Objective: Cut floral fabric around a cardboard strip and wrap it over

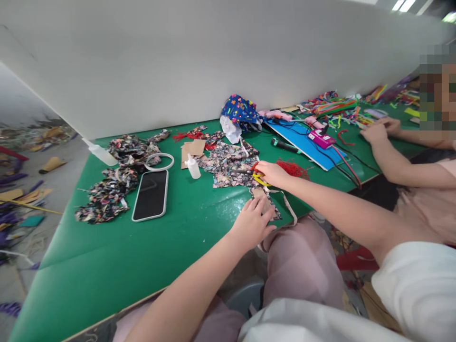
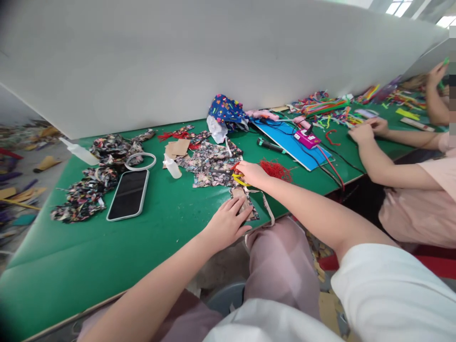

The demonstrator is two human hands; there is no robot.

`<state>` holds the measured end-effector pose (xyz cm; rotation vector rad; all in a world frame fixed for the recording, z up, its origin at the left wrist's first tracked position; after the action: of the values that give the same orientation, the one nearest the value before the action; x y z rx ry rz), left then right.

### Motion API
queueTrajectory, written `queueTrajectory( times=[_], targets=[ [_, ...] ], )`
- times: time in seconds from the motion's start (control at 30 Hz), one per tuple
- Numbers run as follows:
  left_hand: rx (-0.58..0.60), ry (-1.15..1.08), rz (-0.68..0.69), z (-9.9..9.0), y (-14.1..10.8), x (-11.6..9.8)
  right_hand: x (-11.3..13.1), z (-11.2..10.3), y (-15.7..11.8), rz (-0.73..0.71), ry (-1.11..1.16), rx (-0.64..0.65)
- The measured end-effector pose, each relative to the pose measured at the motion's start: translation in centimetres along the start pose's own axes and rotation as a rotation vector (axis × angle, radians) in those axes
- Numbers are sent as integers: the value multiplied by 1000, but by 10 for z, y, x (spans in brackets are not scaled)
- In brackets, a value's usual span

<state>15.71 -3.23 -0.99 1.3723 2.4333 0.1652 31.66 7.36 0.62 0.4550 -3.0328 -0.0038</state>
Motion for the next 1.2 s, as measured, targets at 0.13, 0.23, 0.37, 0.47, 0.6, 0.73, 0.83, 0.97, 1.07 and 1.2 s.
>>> queueTrajectory(
  times=[0.13, 0.23, 0.37, 0.47, 0.6, 0.73, 0.83, 0.97, 1.07, 1.2],
  targets=[
    [34, 49, 12, 3, -2, -2, -11, 5, 19, 71, 0, -73],
    [56, 64, 12, 0, -3, -5, -15, 11, 30, 131, 0, -131],
    [91, 92, 18, -4, -6, -12, -16, 20, 34, 164, 29, -201],
    [103, 124, 17, -6, -9, -17, -17, 24, 32, 172, 83, -270],
    [75, 203, -20, -2, -13, -22, -19, 18, 31, 183, 189, -362],
    [3, 277, -29, 5, -20, -27, -24, -5, 10, 221, 281, -420],
    [-49, 276, -8, 6, -24, -31, -24, -17, -28, 223, 336, -351],
    [-115, 191, 50, -6, -27, -28, -19, -11, -84, 214, 343, -261],
    [-168, 81, 62, -26, -29, -14, -13, 2, -104, 199, 337, -232],
    [-153, -93, -137, -66, -30, 20, -2, 8, -94, 190, 346, -247]
  ],
)
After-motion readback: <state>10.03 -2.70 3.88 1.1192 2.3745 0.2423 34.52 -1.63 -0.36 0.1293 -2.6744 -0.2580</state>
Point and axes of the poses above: each hand's wrist, its own y-axis towards the middle knuckle, its own z-axis out of the palm, x = y × z, the point moved 2 cm from there along y, towards the middle knuckle, and after that the axes turned 4 degrees about -x, right-handed, at the moved point
